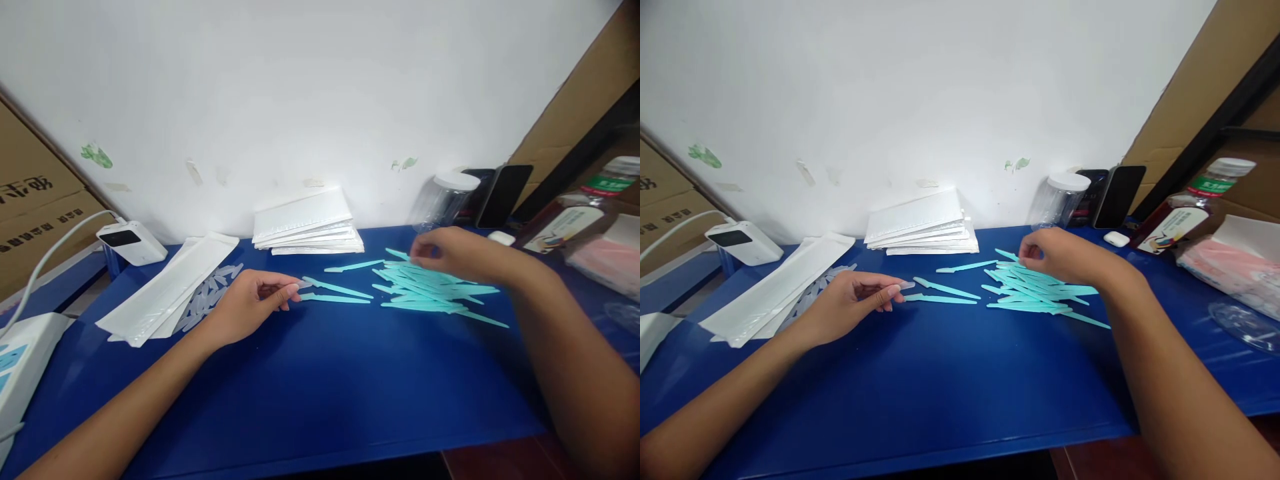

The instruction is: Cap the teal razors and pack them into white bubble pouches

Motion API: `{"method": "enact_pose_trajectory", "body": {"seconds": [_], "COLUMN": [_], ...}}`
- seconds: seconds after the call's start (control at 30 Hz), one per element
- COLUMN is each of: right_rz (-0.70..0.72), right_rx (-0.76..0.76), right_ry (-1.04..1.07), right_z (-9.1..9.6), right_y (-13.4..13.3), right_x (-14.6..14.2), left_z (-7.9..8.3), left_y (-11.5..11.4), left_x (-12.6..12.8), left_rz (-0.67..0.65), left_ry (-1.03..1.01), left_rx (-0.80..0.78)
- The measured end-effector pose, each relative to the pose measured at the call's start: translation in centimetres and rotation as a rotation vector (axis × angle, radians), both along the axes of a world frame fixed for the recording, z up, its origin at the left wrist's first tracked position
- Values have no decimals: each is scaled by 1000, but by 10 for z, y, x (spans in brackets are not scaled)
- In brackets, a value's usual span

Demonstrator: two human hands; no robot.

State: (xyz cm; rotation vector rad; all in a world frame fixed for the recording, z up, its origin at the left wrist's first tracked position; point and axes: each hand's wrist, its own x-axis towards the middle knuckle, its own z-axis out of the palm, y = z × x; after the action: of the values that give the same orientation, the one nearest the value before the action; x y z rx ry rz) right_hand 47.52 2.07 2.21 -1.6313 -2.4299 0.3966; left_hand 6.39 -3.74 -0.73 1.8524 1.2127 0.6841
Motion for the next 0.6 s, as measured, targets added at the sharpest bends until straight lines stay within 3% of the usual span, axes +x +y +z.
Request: {"method": "enact_pose_trajectory", "body": {"seconds": [0.1, 0.3, 0.47, 0.6], "right_rz": [94, 275, 279, 252], "right_rx": [90, -82, -160, -82], "right_ry": [196, 483, 561, 542], "right_z": [1, -4, -9, -11], "right_y": [-13, -42, -47, -46], "right_x": [-30, -85, -95, -94], "left_z": [0, -1, 4, 5], "left_y": [0, -5, -8, -8], "left_x": [1, 5, 7, 9], "left_rz": [3, 1, 34, 21], "left_ry": [-13, -65, -13, 6], "left_rx": [-11, -21, 84, 90]}}
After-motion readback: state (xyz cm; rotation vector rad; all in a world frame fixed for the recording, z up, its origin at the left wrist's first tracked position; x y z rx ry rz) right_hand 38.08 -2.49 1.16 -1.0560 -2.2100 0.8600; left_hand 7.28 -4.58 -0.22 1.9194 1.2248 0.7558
